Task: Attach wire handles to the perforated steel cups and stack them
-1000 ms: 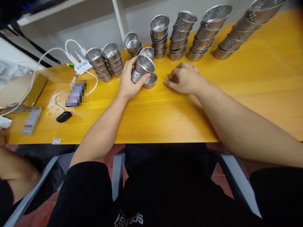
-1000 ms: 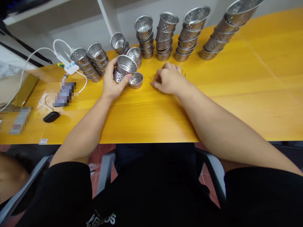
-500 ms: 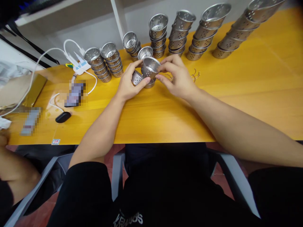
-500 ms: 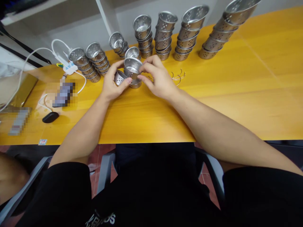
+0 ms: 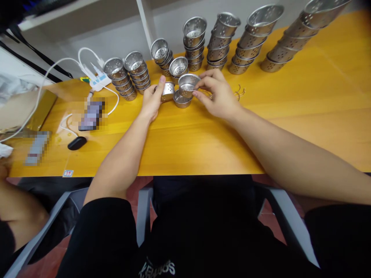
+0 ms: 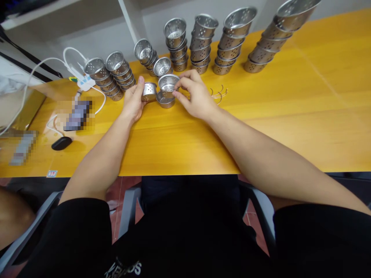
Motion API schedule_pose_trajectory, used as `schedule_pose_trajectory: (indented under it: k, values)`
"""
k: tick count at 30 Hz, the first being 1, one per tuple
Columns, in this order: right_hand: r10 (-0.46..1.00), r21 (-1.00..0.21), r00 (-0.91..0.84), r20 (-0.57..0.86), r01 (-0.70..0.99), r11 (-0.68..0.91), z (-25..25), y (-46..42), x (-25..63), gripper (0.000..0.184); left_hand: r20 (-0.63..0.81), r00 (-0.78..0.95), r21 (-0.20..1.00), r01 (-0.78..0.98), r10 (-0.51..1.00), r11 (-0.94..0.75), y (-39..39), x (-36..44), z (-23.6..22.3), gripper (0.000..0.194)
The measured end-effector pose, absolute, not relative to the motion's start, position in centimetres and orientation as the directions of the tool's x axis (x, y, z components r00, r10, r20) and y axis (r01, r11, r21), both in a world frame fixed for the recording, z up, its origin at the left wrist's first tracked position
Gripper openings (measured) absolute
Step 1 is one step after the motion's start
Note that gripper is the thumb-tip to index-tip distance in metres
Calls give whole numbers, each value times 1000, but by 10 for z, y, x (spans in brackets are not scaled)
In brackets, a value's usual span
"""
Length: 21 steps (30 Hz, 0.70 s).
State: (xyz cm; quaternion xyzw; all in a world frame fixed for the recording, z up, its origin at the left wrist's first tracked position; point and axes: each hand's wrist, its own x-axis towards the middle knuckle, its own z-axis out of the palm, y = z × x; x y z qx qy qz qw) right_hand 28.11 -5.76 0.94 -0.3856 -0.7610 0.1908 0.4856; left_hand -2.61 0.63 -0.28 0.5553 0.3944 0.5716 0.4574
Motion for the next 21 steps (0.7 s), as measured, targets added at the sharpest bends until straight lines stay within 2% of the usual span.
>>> schedule_pose_trajectory:
  k: [3, 8, 14, 17, 21]
  values:
    - [788, -674, -266, 555, 412, 614, 10, -60, 280, 58, 191, 79, 976, -117, 978, -181, -3, -21, 3, 87]
    - [796, -670, -289, 531, 432, 604, 13, -61, 283, 59, 167, 69, 980, -117, 983, -159, -4, -24, 0, 90]
    - [787, -641, -315, 530, 460, 615, 5, -56, 278, 59, 280, -60, 955, -85, 958, -285, 28, -37, -18, 119]
    - [774, -630, -328, 542, 452, 632, -2, -51, 276, 59, 321, -79, 946, -27, 944, -324, 37, -41, -23, 126]
    - [770, -623, -337, 541, 455, 636, -5, -49, 276, 48, 422, -70, 906, 80, 904, -416, 39, -41, -25, 133]
